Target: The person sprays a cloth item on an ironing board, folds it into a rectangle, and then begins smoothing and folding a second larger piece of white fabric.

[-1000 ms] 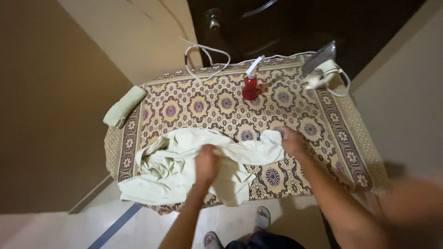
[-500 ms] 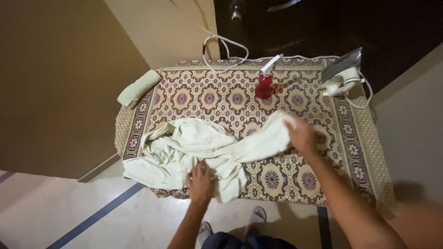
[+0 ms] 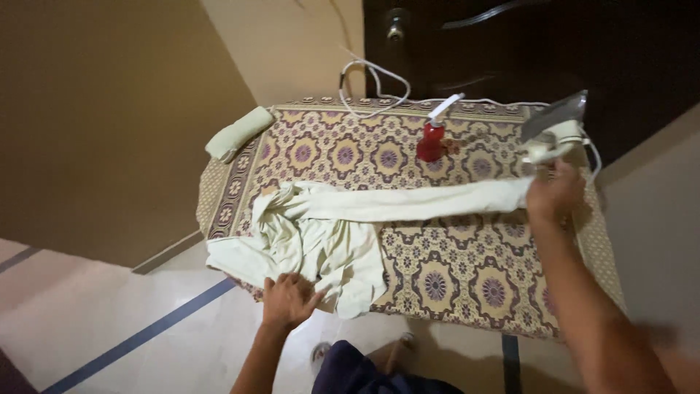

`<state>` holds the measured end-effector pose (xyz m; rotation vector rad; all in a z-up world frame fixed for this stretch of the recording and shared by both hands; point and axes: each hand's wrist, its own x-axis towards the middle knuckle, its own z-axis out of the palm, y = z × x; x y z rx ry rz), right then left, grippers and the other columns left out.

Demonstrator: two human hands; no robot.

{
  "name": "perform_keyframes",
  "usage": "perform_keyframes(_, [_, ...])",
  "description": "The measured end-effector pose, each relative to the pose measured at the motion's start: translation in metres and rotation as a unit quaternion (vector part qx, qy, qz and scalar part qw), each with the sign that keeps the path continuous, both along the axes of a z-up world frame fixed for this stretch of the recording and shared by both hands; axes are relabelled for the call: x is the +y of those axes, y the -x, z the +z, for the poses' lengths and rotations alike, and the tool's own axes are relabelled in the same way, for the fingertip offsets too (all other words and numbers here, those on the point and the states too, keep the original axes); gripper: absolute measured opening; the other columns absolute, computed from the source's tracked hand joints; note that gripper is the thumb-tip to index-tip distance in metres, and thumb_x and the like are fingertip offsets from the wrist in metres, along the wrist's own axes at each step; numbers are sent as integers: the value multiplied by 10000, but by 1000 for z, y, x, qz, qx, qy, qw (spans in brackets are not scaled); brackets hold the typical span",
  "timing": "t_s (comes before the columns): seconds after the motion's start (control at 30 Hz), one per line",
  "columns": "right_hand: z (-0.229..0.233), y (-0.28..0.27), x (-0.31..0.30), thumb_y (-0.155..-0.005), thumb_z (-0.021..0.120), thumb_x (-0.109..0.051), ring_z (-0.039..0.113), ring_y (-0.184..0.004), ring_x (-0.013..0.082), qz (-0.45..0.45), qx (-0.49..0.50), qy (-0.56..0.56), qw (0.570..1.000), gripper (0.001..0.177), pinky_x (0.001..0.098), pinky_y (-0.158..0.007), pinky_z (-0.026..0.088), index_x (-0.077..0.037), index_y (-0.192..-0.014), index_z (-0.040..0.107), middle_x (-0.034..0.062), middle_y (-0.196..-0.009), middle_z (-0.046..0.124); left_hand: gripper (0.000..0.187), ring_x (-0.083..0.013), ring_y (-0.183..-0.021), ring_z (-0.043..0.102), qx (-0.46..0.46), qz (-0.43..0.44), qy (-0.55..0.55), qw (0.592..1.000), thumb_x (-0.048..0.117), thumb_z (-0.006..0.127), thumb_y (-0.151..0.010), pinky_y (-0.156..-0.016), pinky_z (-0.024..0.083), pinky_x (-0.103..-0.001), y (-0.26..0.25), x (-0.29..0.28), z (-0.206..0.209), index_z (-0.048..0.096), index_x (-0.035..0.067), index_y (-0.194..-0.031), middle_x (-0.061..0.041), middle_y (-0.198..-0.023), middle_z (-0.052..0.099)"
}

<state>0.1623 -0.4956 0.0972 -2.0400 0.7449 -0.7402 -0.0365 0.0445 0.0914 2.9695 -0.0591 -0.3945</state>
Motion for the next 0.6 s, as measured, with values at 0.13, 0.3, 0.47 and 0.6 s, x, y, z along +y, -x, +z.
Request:
perform_keyframes(0.13, [-27, 16, 92, -822, 730, 73, 673, -1106, 301, 226, -176, 292, 912, 326, 425, -1058, 517, -89, -1101, 684, 108, -1119, 706, 477, -222, -991, 716, 79, 127, -3, 989, 615, 463, -1013, -1084, 397, -450, -5, 21, -16, 773, 257, -956, -41, -1039, 786])
perform_keyframes(0.3, [-48, 38, 261, -846, 806, -235, 692, -969, 239, 491, 114, 81, 860, 498, 385, -827, 587, -147, -1300, 619, 96, -1185, 677, 608, -367, -1028, 668, -100, 454, 207, 861, 486, 772, -814, -879, 513, -501, -49, 20, -59, 576, 43, -1182, -142, -1171, 632])
perform_keyframes(0.47, [-43, 31, 353, -804, 833, -217, 658, -1082, 372, 527, -56, 248, 811, 560, 450, -887, 540, -78, -1304, 623, 169, -1263, 656, 792, -448, -1052, 601, -112, 507, 274, 810, 387, 842, -765, -880, 501, -521, -70, 33, -78, 421, 18, -1326, -260, -1246, 484])
perform_keyframes(0.6, [-41, 18, 370, -904, 747, -241, 690, -992, 276, 473, 172, 183, 845, 282, 407, -908, 566, -142, -1167, 718, 82, -1118, 710, 436, -395, -1138, 659, -25, 500, 329, 800, 361, 612, -872, -999, 503, -484, -78, 90, -121, 623, 83, -1207, -197, -1174, 709])
